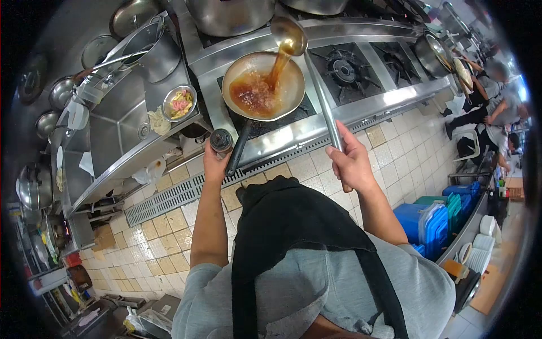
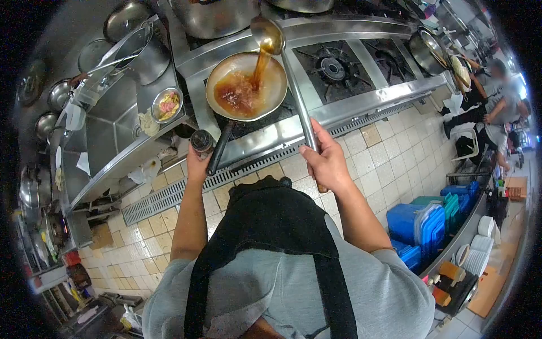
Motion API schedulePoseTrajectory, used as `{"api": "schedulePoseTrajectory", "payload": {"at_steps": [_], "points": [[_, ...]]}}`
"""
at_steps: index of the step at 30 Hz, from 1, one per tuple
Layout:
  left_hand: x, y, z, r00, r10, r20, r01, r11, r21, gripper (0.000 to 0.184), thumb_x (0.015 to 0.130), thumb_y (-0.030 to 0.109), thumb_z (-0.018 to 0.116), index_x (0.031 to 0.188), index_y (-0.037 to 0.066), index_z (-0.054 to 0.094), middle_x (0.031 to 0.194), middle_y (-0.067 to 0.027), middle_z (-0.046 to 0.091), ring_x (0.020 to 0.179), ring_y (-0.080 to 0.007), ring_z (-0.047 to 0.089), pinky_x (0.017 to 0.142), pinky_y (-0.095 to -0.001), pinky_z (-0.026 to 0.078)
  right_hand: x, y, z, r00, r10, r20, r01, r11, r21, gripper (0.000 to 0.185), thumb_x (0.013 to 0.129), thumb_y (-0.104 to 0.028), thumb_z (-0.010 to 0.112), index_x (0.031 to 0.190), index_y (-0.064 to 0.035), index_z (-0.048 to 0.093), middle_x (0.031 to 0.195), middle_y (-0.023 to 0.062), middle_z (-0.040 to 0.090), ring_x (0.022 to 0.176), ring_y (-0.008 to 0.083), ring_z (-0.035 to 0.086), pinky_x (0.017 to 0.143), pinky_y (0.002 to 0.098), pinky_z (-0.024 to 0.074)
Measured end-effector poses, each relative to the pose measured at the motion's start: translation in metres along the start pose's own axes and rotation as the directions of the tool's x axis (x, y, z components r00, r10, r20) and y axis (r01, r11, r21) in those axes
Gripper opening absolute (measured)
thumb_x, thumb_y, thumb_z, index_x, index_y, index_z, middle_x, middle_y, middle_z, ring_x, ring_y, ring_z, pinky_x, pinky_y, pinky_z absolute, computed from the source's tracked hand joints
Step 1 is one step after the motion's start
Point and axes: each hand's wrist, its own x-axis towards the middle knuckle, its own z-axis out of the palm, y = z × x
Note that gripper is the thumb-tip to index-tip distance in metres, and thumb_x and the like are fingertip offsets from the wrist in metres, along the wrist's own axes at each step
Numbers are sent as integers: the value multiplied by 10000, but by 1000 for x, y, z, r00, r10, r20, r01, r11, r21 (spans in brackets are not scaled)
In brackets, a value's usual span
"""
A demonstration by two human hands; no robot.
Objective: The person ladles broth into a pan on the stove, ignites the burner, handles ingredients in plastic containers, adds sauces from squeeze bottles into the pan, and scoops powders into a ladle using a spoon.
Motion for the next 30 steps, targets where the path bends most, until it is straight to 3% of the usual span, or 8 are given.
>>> {"api": "schedulePoseTrajectory", "payload": {"at_steps": [7,11,13,17,19,22,27,30], "points": [[-2,-7,4,999,-29,-41,26,996,-88,683,708,-52,763,1312,30,456,1202,-86,611,1116,-181,583,993,-306,424,22,41,-6,988,141,69,-129,979,-156,647,887,-7,603,1478,-71,349,697,-19,490,464,77,454,412,252,385],[-2,-12,3,997,-50,-55,45,996,-77,709,695,-58,766,1323,26,447,1193,-95,619,1114,-182,587,986,-307,432,28,47,-9,938,210,276,-229,973,36,543,900,-37,583,1415,-58,410,694,-2,512,448,87,467,378,247,373],[0,-13,3,997,-42,-63,38,998,-58,713,692,-60,766,1324,24,446,1190,-97,622,1111,-181,589,981,-308,435,29,40,-12,854,335,398,-491,770,407,436,904,-55,573,1322,-72,452,707,7,515,443,81,450,364,230,362],[2,-9,-1,999,-39,-31,39,999,8,680,707,-39,763,1311,12,453,1182,-100,626,1101,-186,594,972,-310,440,27,37,-22,816,284,503,-565,573,593,356,908,-90,575,1241,-76,447,729,11,505,445,65,419,352,214,350],[7,1,-2,998,-57,-4,58,998,26,668,713,-17,768,1304,10,458,1182,-101,626,1101,-189,595,972,-310,439,18,39,-20,836,308,454,-543,586,601,434,926,-81,549,1343,-73,428,757,38,506,444,89,444,334,230,363],[18,8,-6,999,-29,42,22,988,155,635,726,156,807,1253,8,486,1152,-102,629,1051,-199,598,948,-321,444,3,29,-11,920,233,314,-349,852,390,611,907,-64,576,1462,-38,322,715,31,509,418,99,460,346,242,370],[45,60,-3,992,20,125,-28,998,57,554,750,215,798,1186,11,525,1101,-107,646,985,-209,613,888,-330,464,-17,24,5,973,193,129,-217,954,206,672,902,-31,583,1494,-33,267,671,4,512,422,86,471,375,227,374],[65,98,-9,957,-129,259,16,916,400,634,746,390,769,1171,-29,554,1023,-179,648,943,-236,614,860,-321,461,-26,13,18,984,167,65,-176,968,180,663,903,-25,580,1493,-30,277,661,4,515,425,85,473,384,222,372]]}}
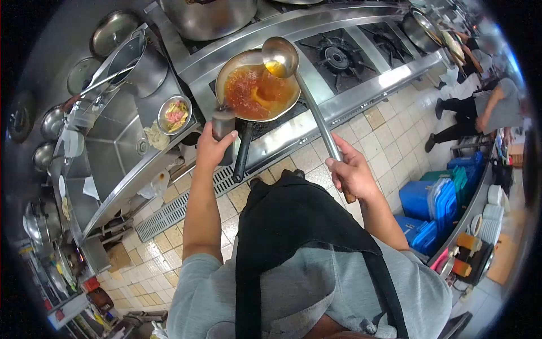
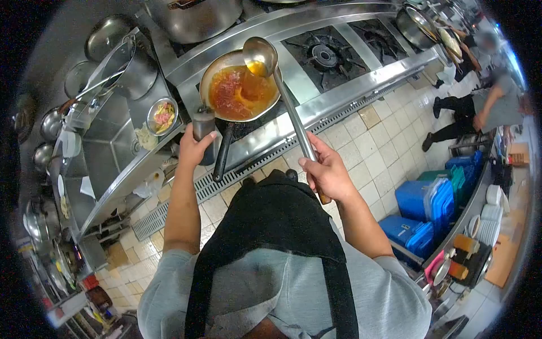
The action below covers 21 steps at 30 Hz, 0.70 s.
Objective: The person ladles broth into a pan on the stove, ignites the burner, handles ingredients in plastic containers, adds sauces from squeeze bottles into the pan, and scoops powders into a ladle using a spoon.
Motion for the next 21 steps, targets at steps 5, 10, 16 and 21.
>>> {"api": "schedulePoseTrajectory", "payload": {"at_steps": [5,10,16,21], "points": [[25,40,-23,976,-90,197,12,931,364,747,696,555,731,1216,41,582,1065,-212,665,986,-315,647,856,-377,476,-5,13,23,999,20,-50,-14,993,114,644,896,-19,582,1479,-26,308,679,9,528,432,86,479,386,217,369],[25,60,-34,901,-199,386,-35,853,521,658,705,584,704,1156,110,628,1105,-155,680,1072,-326,628,917,-409,462,-10,27,43,997,54,-56,-39,970,240,625,886,-18,586,1461,-32,342,686,22,537,431,95,481,381,219,377],[8,37,-50,890,-161,426,-51,894,444,665,702,556,724,1178,101,631,1083,-164,686,1059,-332,635,908,-406,473,-11,33,62,993,74,-87,-44,949,311,608,882,-21,592,1446,-42,367,697,27,547,443,96,496,387,223,383],[-10,-2,-64,926,-101,364,-20,949,314,615,711,459,767,1124,26,624,997,-200,676,924,-307,654,839,-369,484,3,37,82,974,15,-226,-28,998,-54,621,883,-33,602,1452,-28,353,694,19,539,455,90,497,403,234,388]]}}
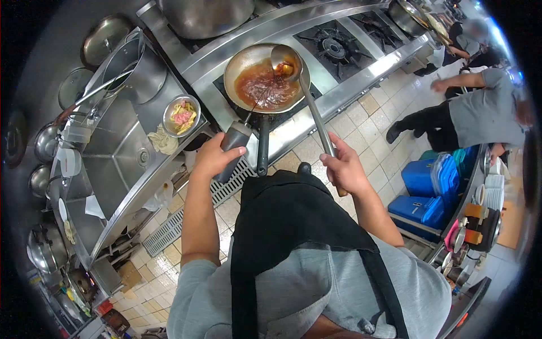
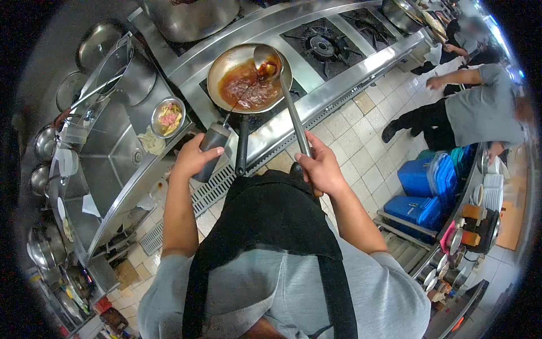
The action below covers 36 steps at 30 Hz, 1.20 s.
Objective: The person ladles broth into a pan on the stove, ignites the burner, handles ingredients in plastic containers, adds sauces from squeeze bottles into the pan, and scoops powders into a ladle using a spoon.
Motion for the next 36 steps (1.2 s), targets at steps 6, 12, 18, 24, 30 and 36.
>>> {"api": "schedulePoseTrajectory", "payload": {"at_steps": [6,12,18,24,30,36], "points": [[-22,-57,23,974,98,-207,-178,891,-418,492,766,189,795,1164,16,565,1033,-107,654,947,-180,613,853,-326,471,20,11,17,999,-35,-24,31,989,-141,620,891,-56,601,1452,-20,340,726,27,540,459,85,485,403,243,385],[-43,-84,39,923,28,-385,-291,705,-647,536,758,144,804,1201,22,528,1076,-77,642,973,-164,603,882,-328,466,22,-6,7,926,63,372,-302,715,630,347,935,-92,532,1259,-73,409,757,34,502,445,71,439,359,218,383],[-54,-102,39,902,-12,-431,-299,704,-645,556,759,132,797,1230,29,521,1098,-74,630,997,-168,602,903,-325,460,0,-17,19,970,67,233,-203,747,632,381,941,-103,549,1301,-76,426,742,42,485,430,79,435,329,217,372],[-53,-113,33,901,7,-435,-310,711,-631,584,755,119,801,1253,24,510,1137,-77,616,1037,-174,594,925,-326,461,-28,-35,15,995,-98,0,96,975,201,640,897,-49,578,1476,-47,303,748,27,520,434,92,469,389,228,378],[-37,-98,20,865,23,-501,-395,646,-653,638,743,56,809,1285,22,474,1190,-89,584,1058,-179,583,941,-321,454,-41,-28,-1,951,-281,-129,268,957,-112,661,869,-10,624,1475,-115,381,847,52,607,610,97,589,533,234,465],[-25,-60,2,815,73,-575,-471,661,-584,678,738,25,785,1332,-23,463,1245,-118,566,1124,-213,557,1005,-360,424,-37,19,-32,777,-619,-115,459,682,-569,654,826,-33,669,1430,-155,450,1255,181,607,1111,307,624,949,355,503]]}}
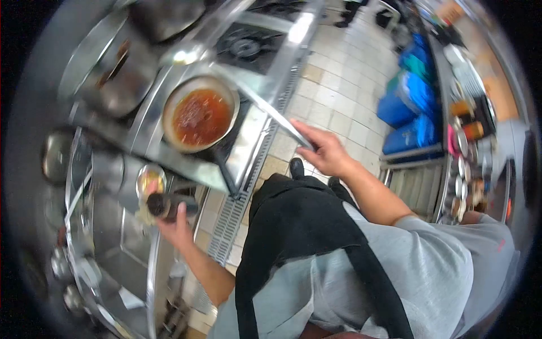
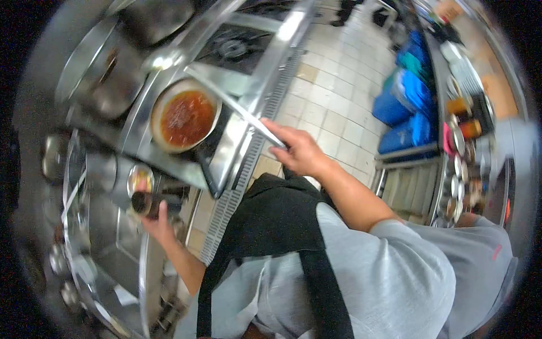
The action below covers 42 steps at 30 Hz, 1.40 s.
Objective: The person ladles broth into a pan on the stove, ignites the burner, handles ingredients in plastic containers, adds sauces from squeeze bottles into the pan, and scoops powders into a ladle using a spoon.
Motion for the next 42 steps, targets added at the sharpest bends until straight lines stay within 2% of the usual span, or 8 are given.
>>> {"api": "schedulePoseTrajectory", "payload": {"at_steps": [2,4,16,19,26,30,35,42], "points": [[6,11,6,1000,-6,22,6,1000,16,657,753,47,770,1338,-29,482,1289,-134,558,1150,-221,549,1016,-363,419,-14,9,-10,996,74,-49,-71,995,63,632,833,-8,673,1419,-133,473,1241,139,631,904,145,611,791,292,500],[14,16,15,992,76,100,-73,997,-31,637,771,58,750,1343,-42,485,1338,-160,535,1175,-235,536,1025,-371,415,-30,25,-25,976,210,-58,-209,978,22,650,851,-69,643,1450,-171,411,1255,171,611,1093,325,624,945,388,502],[0,60,258,762,386,521,-307,922,-233,444,864,18,672,1252,-83,480,1165,-177,600,990,-250,607,892,-375,516,-177,120,-153,619,740,-263,-724,667,175,615,836,-157,653,1416,-144,449,989,204,659,927,347,639,849,409,501],[-34,57,347,735,198,648,-122,979,-161,456,824,10,732,1208,-82,504,1165,-170,605,984,-236,602,882,-357,514,-234,131,-176,464,852,-243,-805,520,284,530,802,-142,631,1321,-121,525,965,211,653,897,358,644,799,427,508],[-145,81,542,251,248,936,-21,968,-251,609,735,-70,750,1280,-57,480,1268,-175,571,1113,-246,582,977,-355,458,-380,199,-144,216,914,-344,-909,317,271,356,779,-131,610,1126,-53,591,890,214,665,743,346,669,667,441,526],[-217,108,629,17,254,967,39,966,-255,576,719,-47,774,1229,-20,507,1179,-136,595,1053,-215,590,939,-326,470,-422,193,-140,-32,982,-184,-880,60,472,546,799,-171,655,1307,-26,518,804,191,671,627,314,663,638,424,525],[-317,145,729,-251,323,912,84,946,-312,562,695,1,808,1179,0,522,1117,-106,604,1023,-193,593,929,-327,464,-481,216,-102,-318,947,-39,-791,-242,563,253,786,-109,676,1007,7,634,682,161,643,538,276,638,543,418,503],[-494,230,851,-495,533,686,419,838,-349,593,700,33,828,1197,-1,507,1111,-96,600,1019,-188,598,931,-325,466,-538,212,-25,-460,791,404,-67,-484,873,135,834,-61,673,754,36,625,612,157,586,506,235,572,438,387,460]]}}
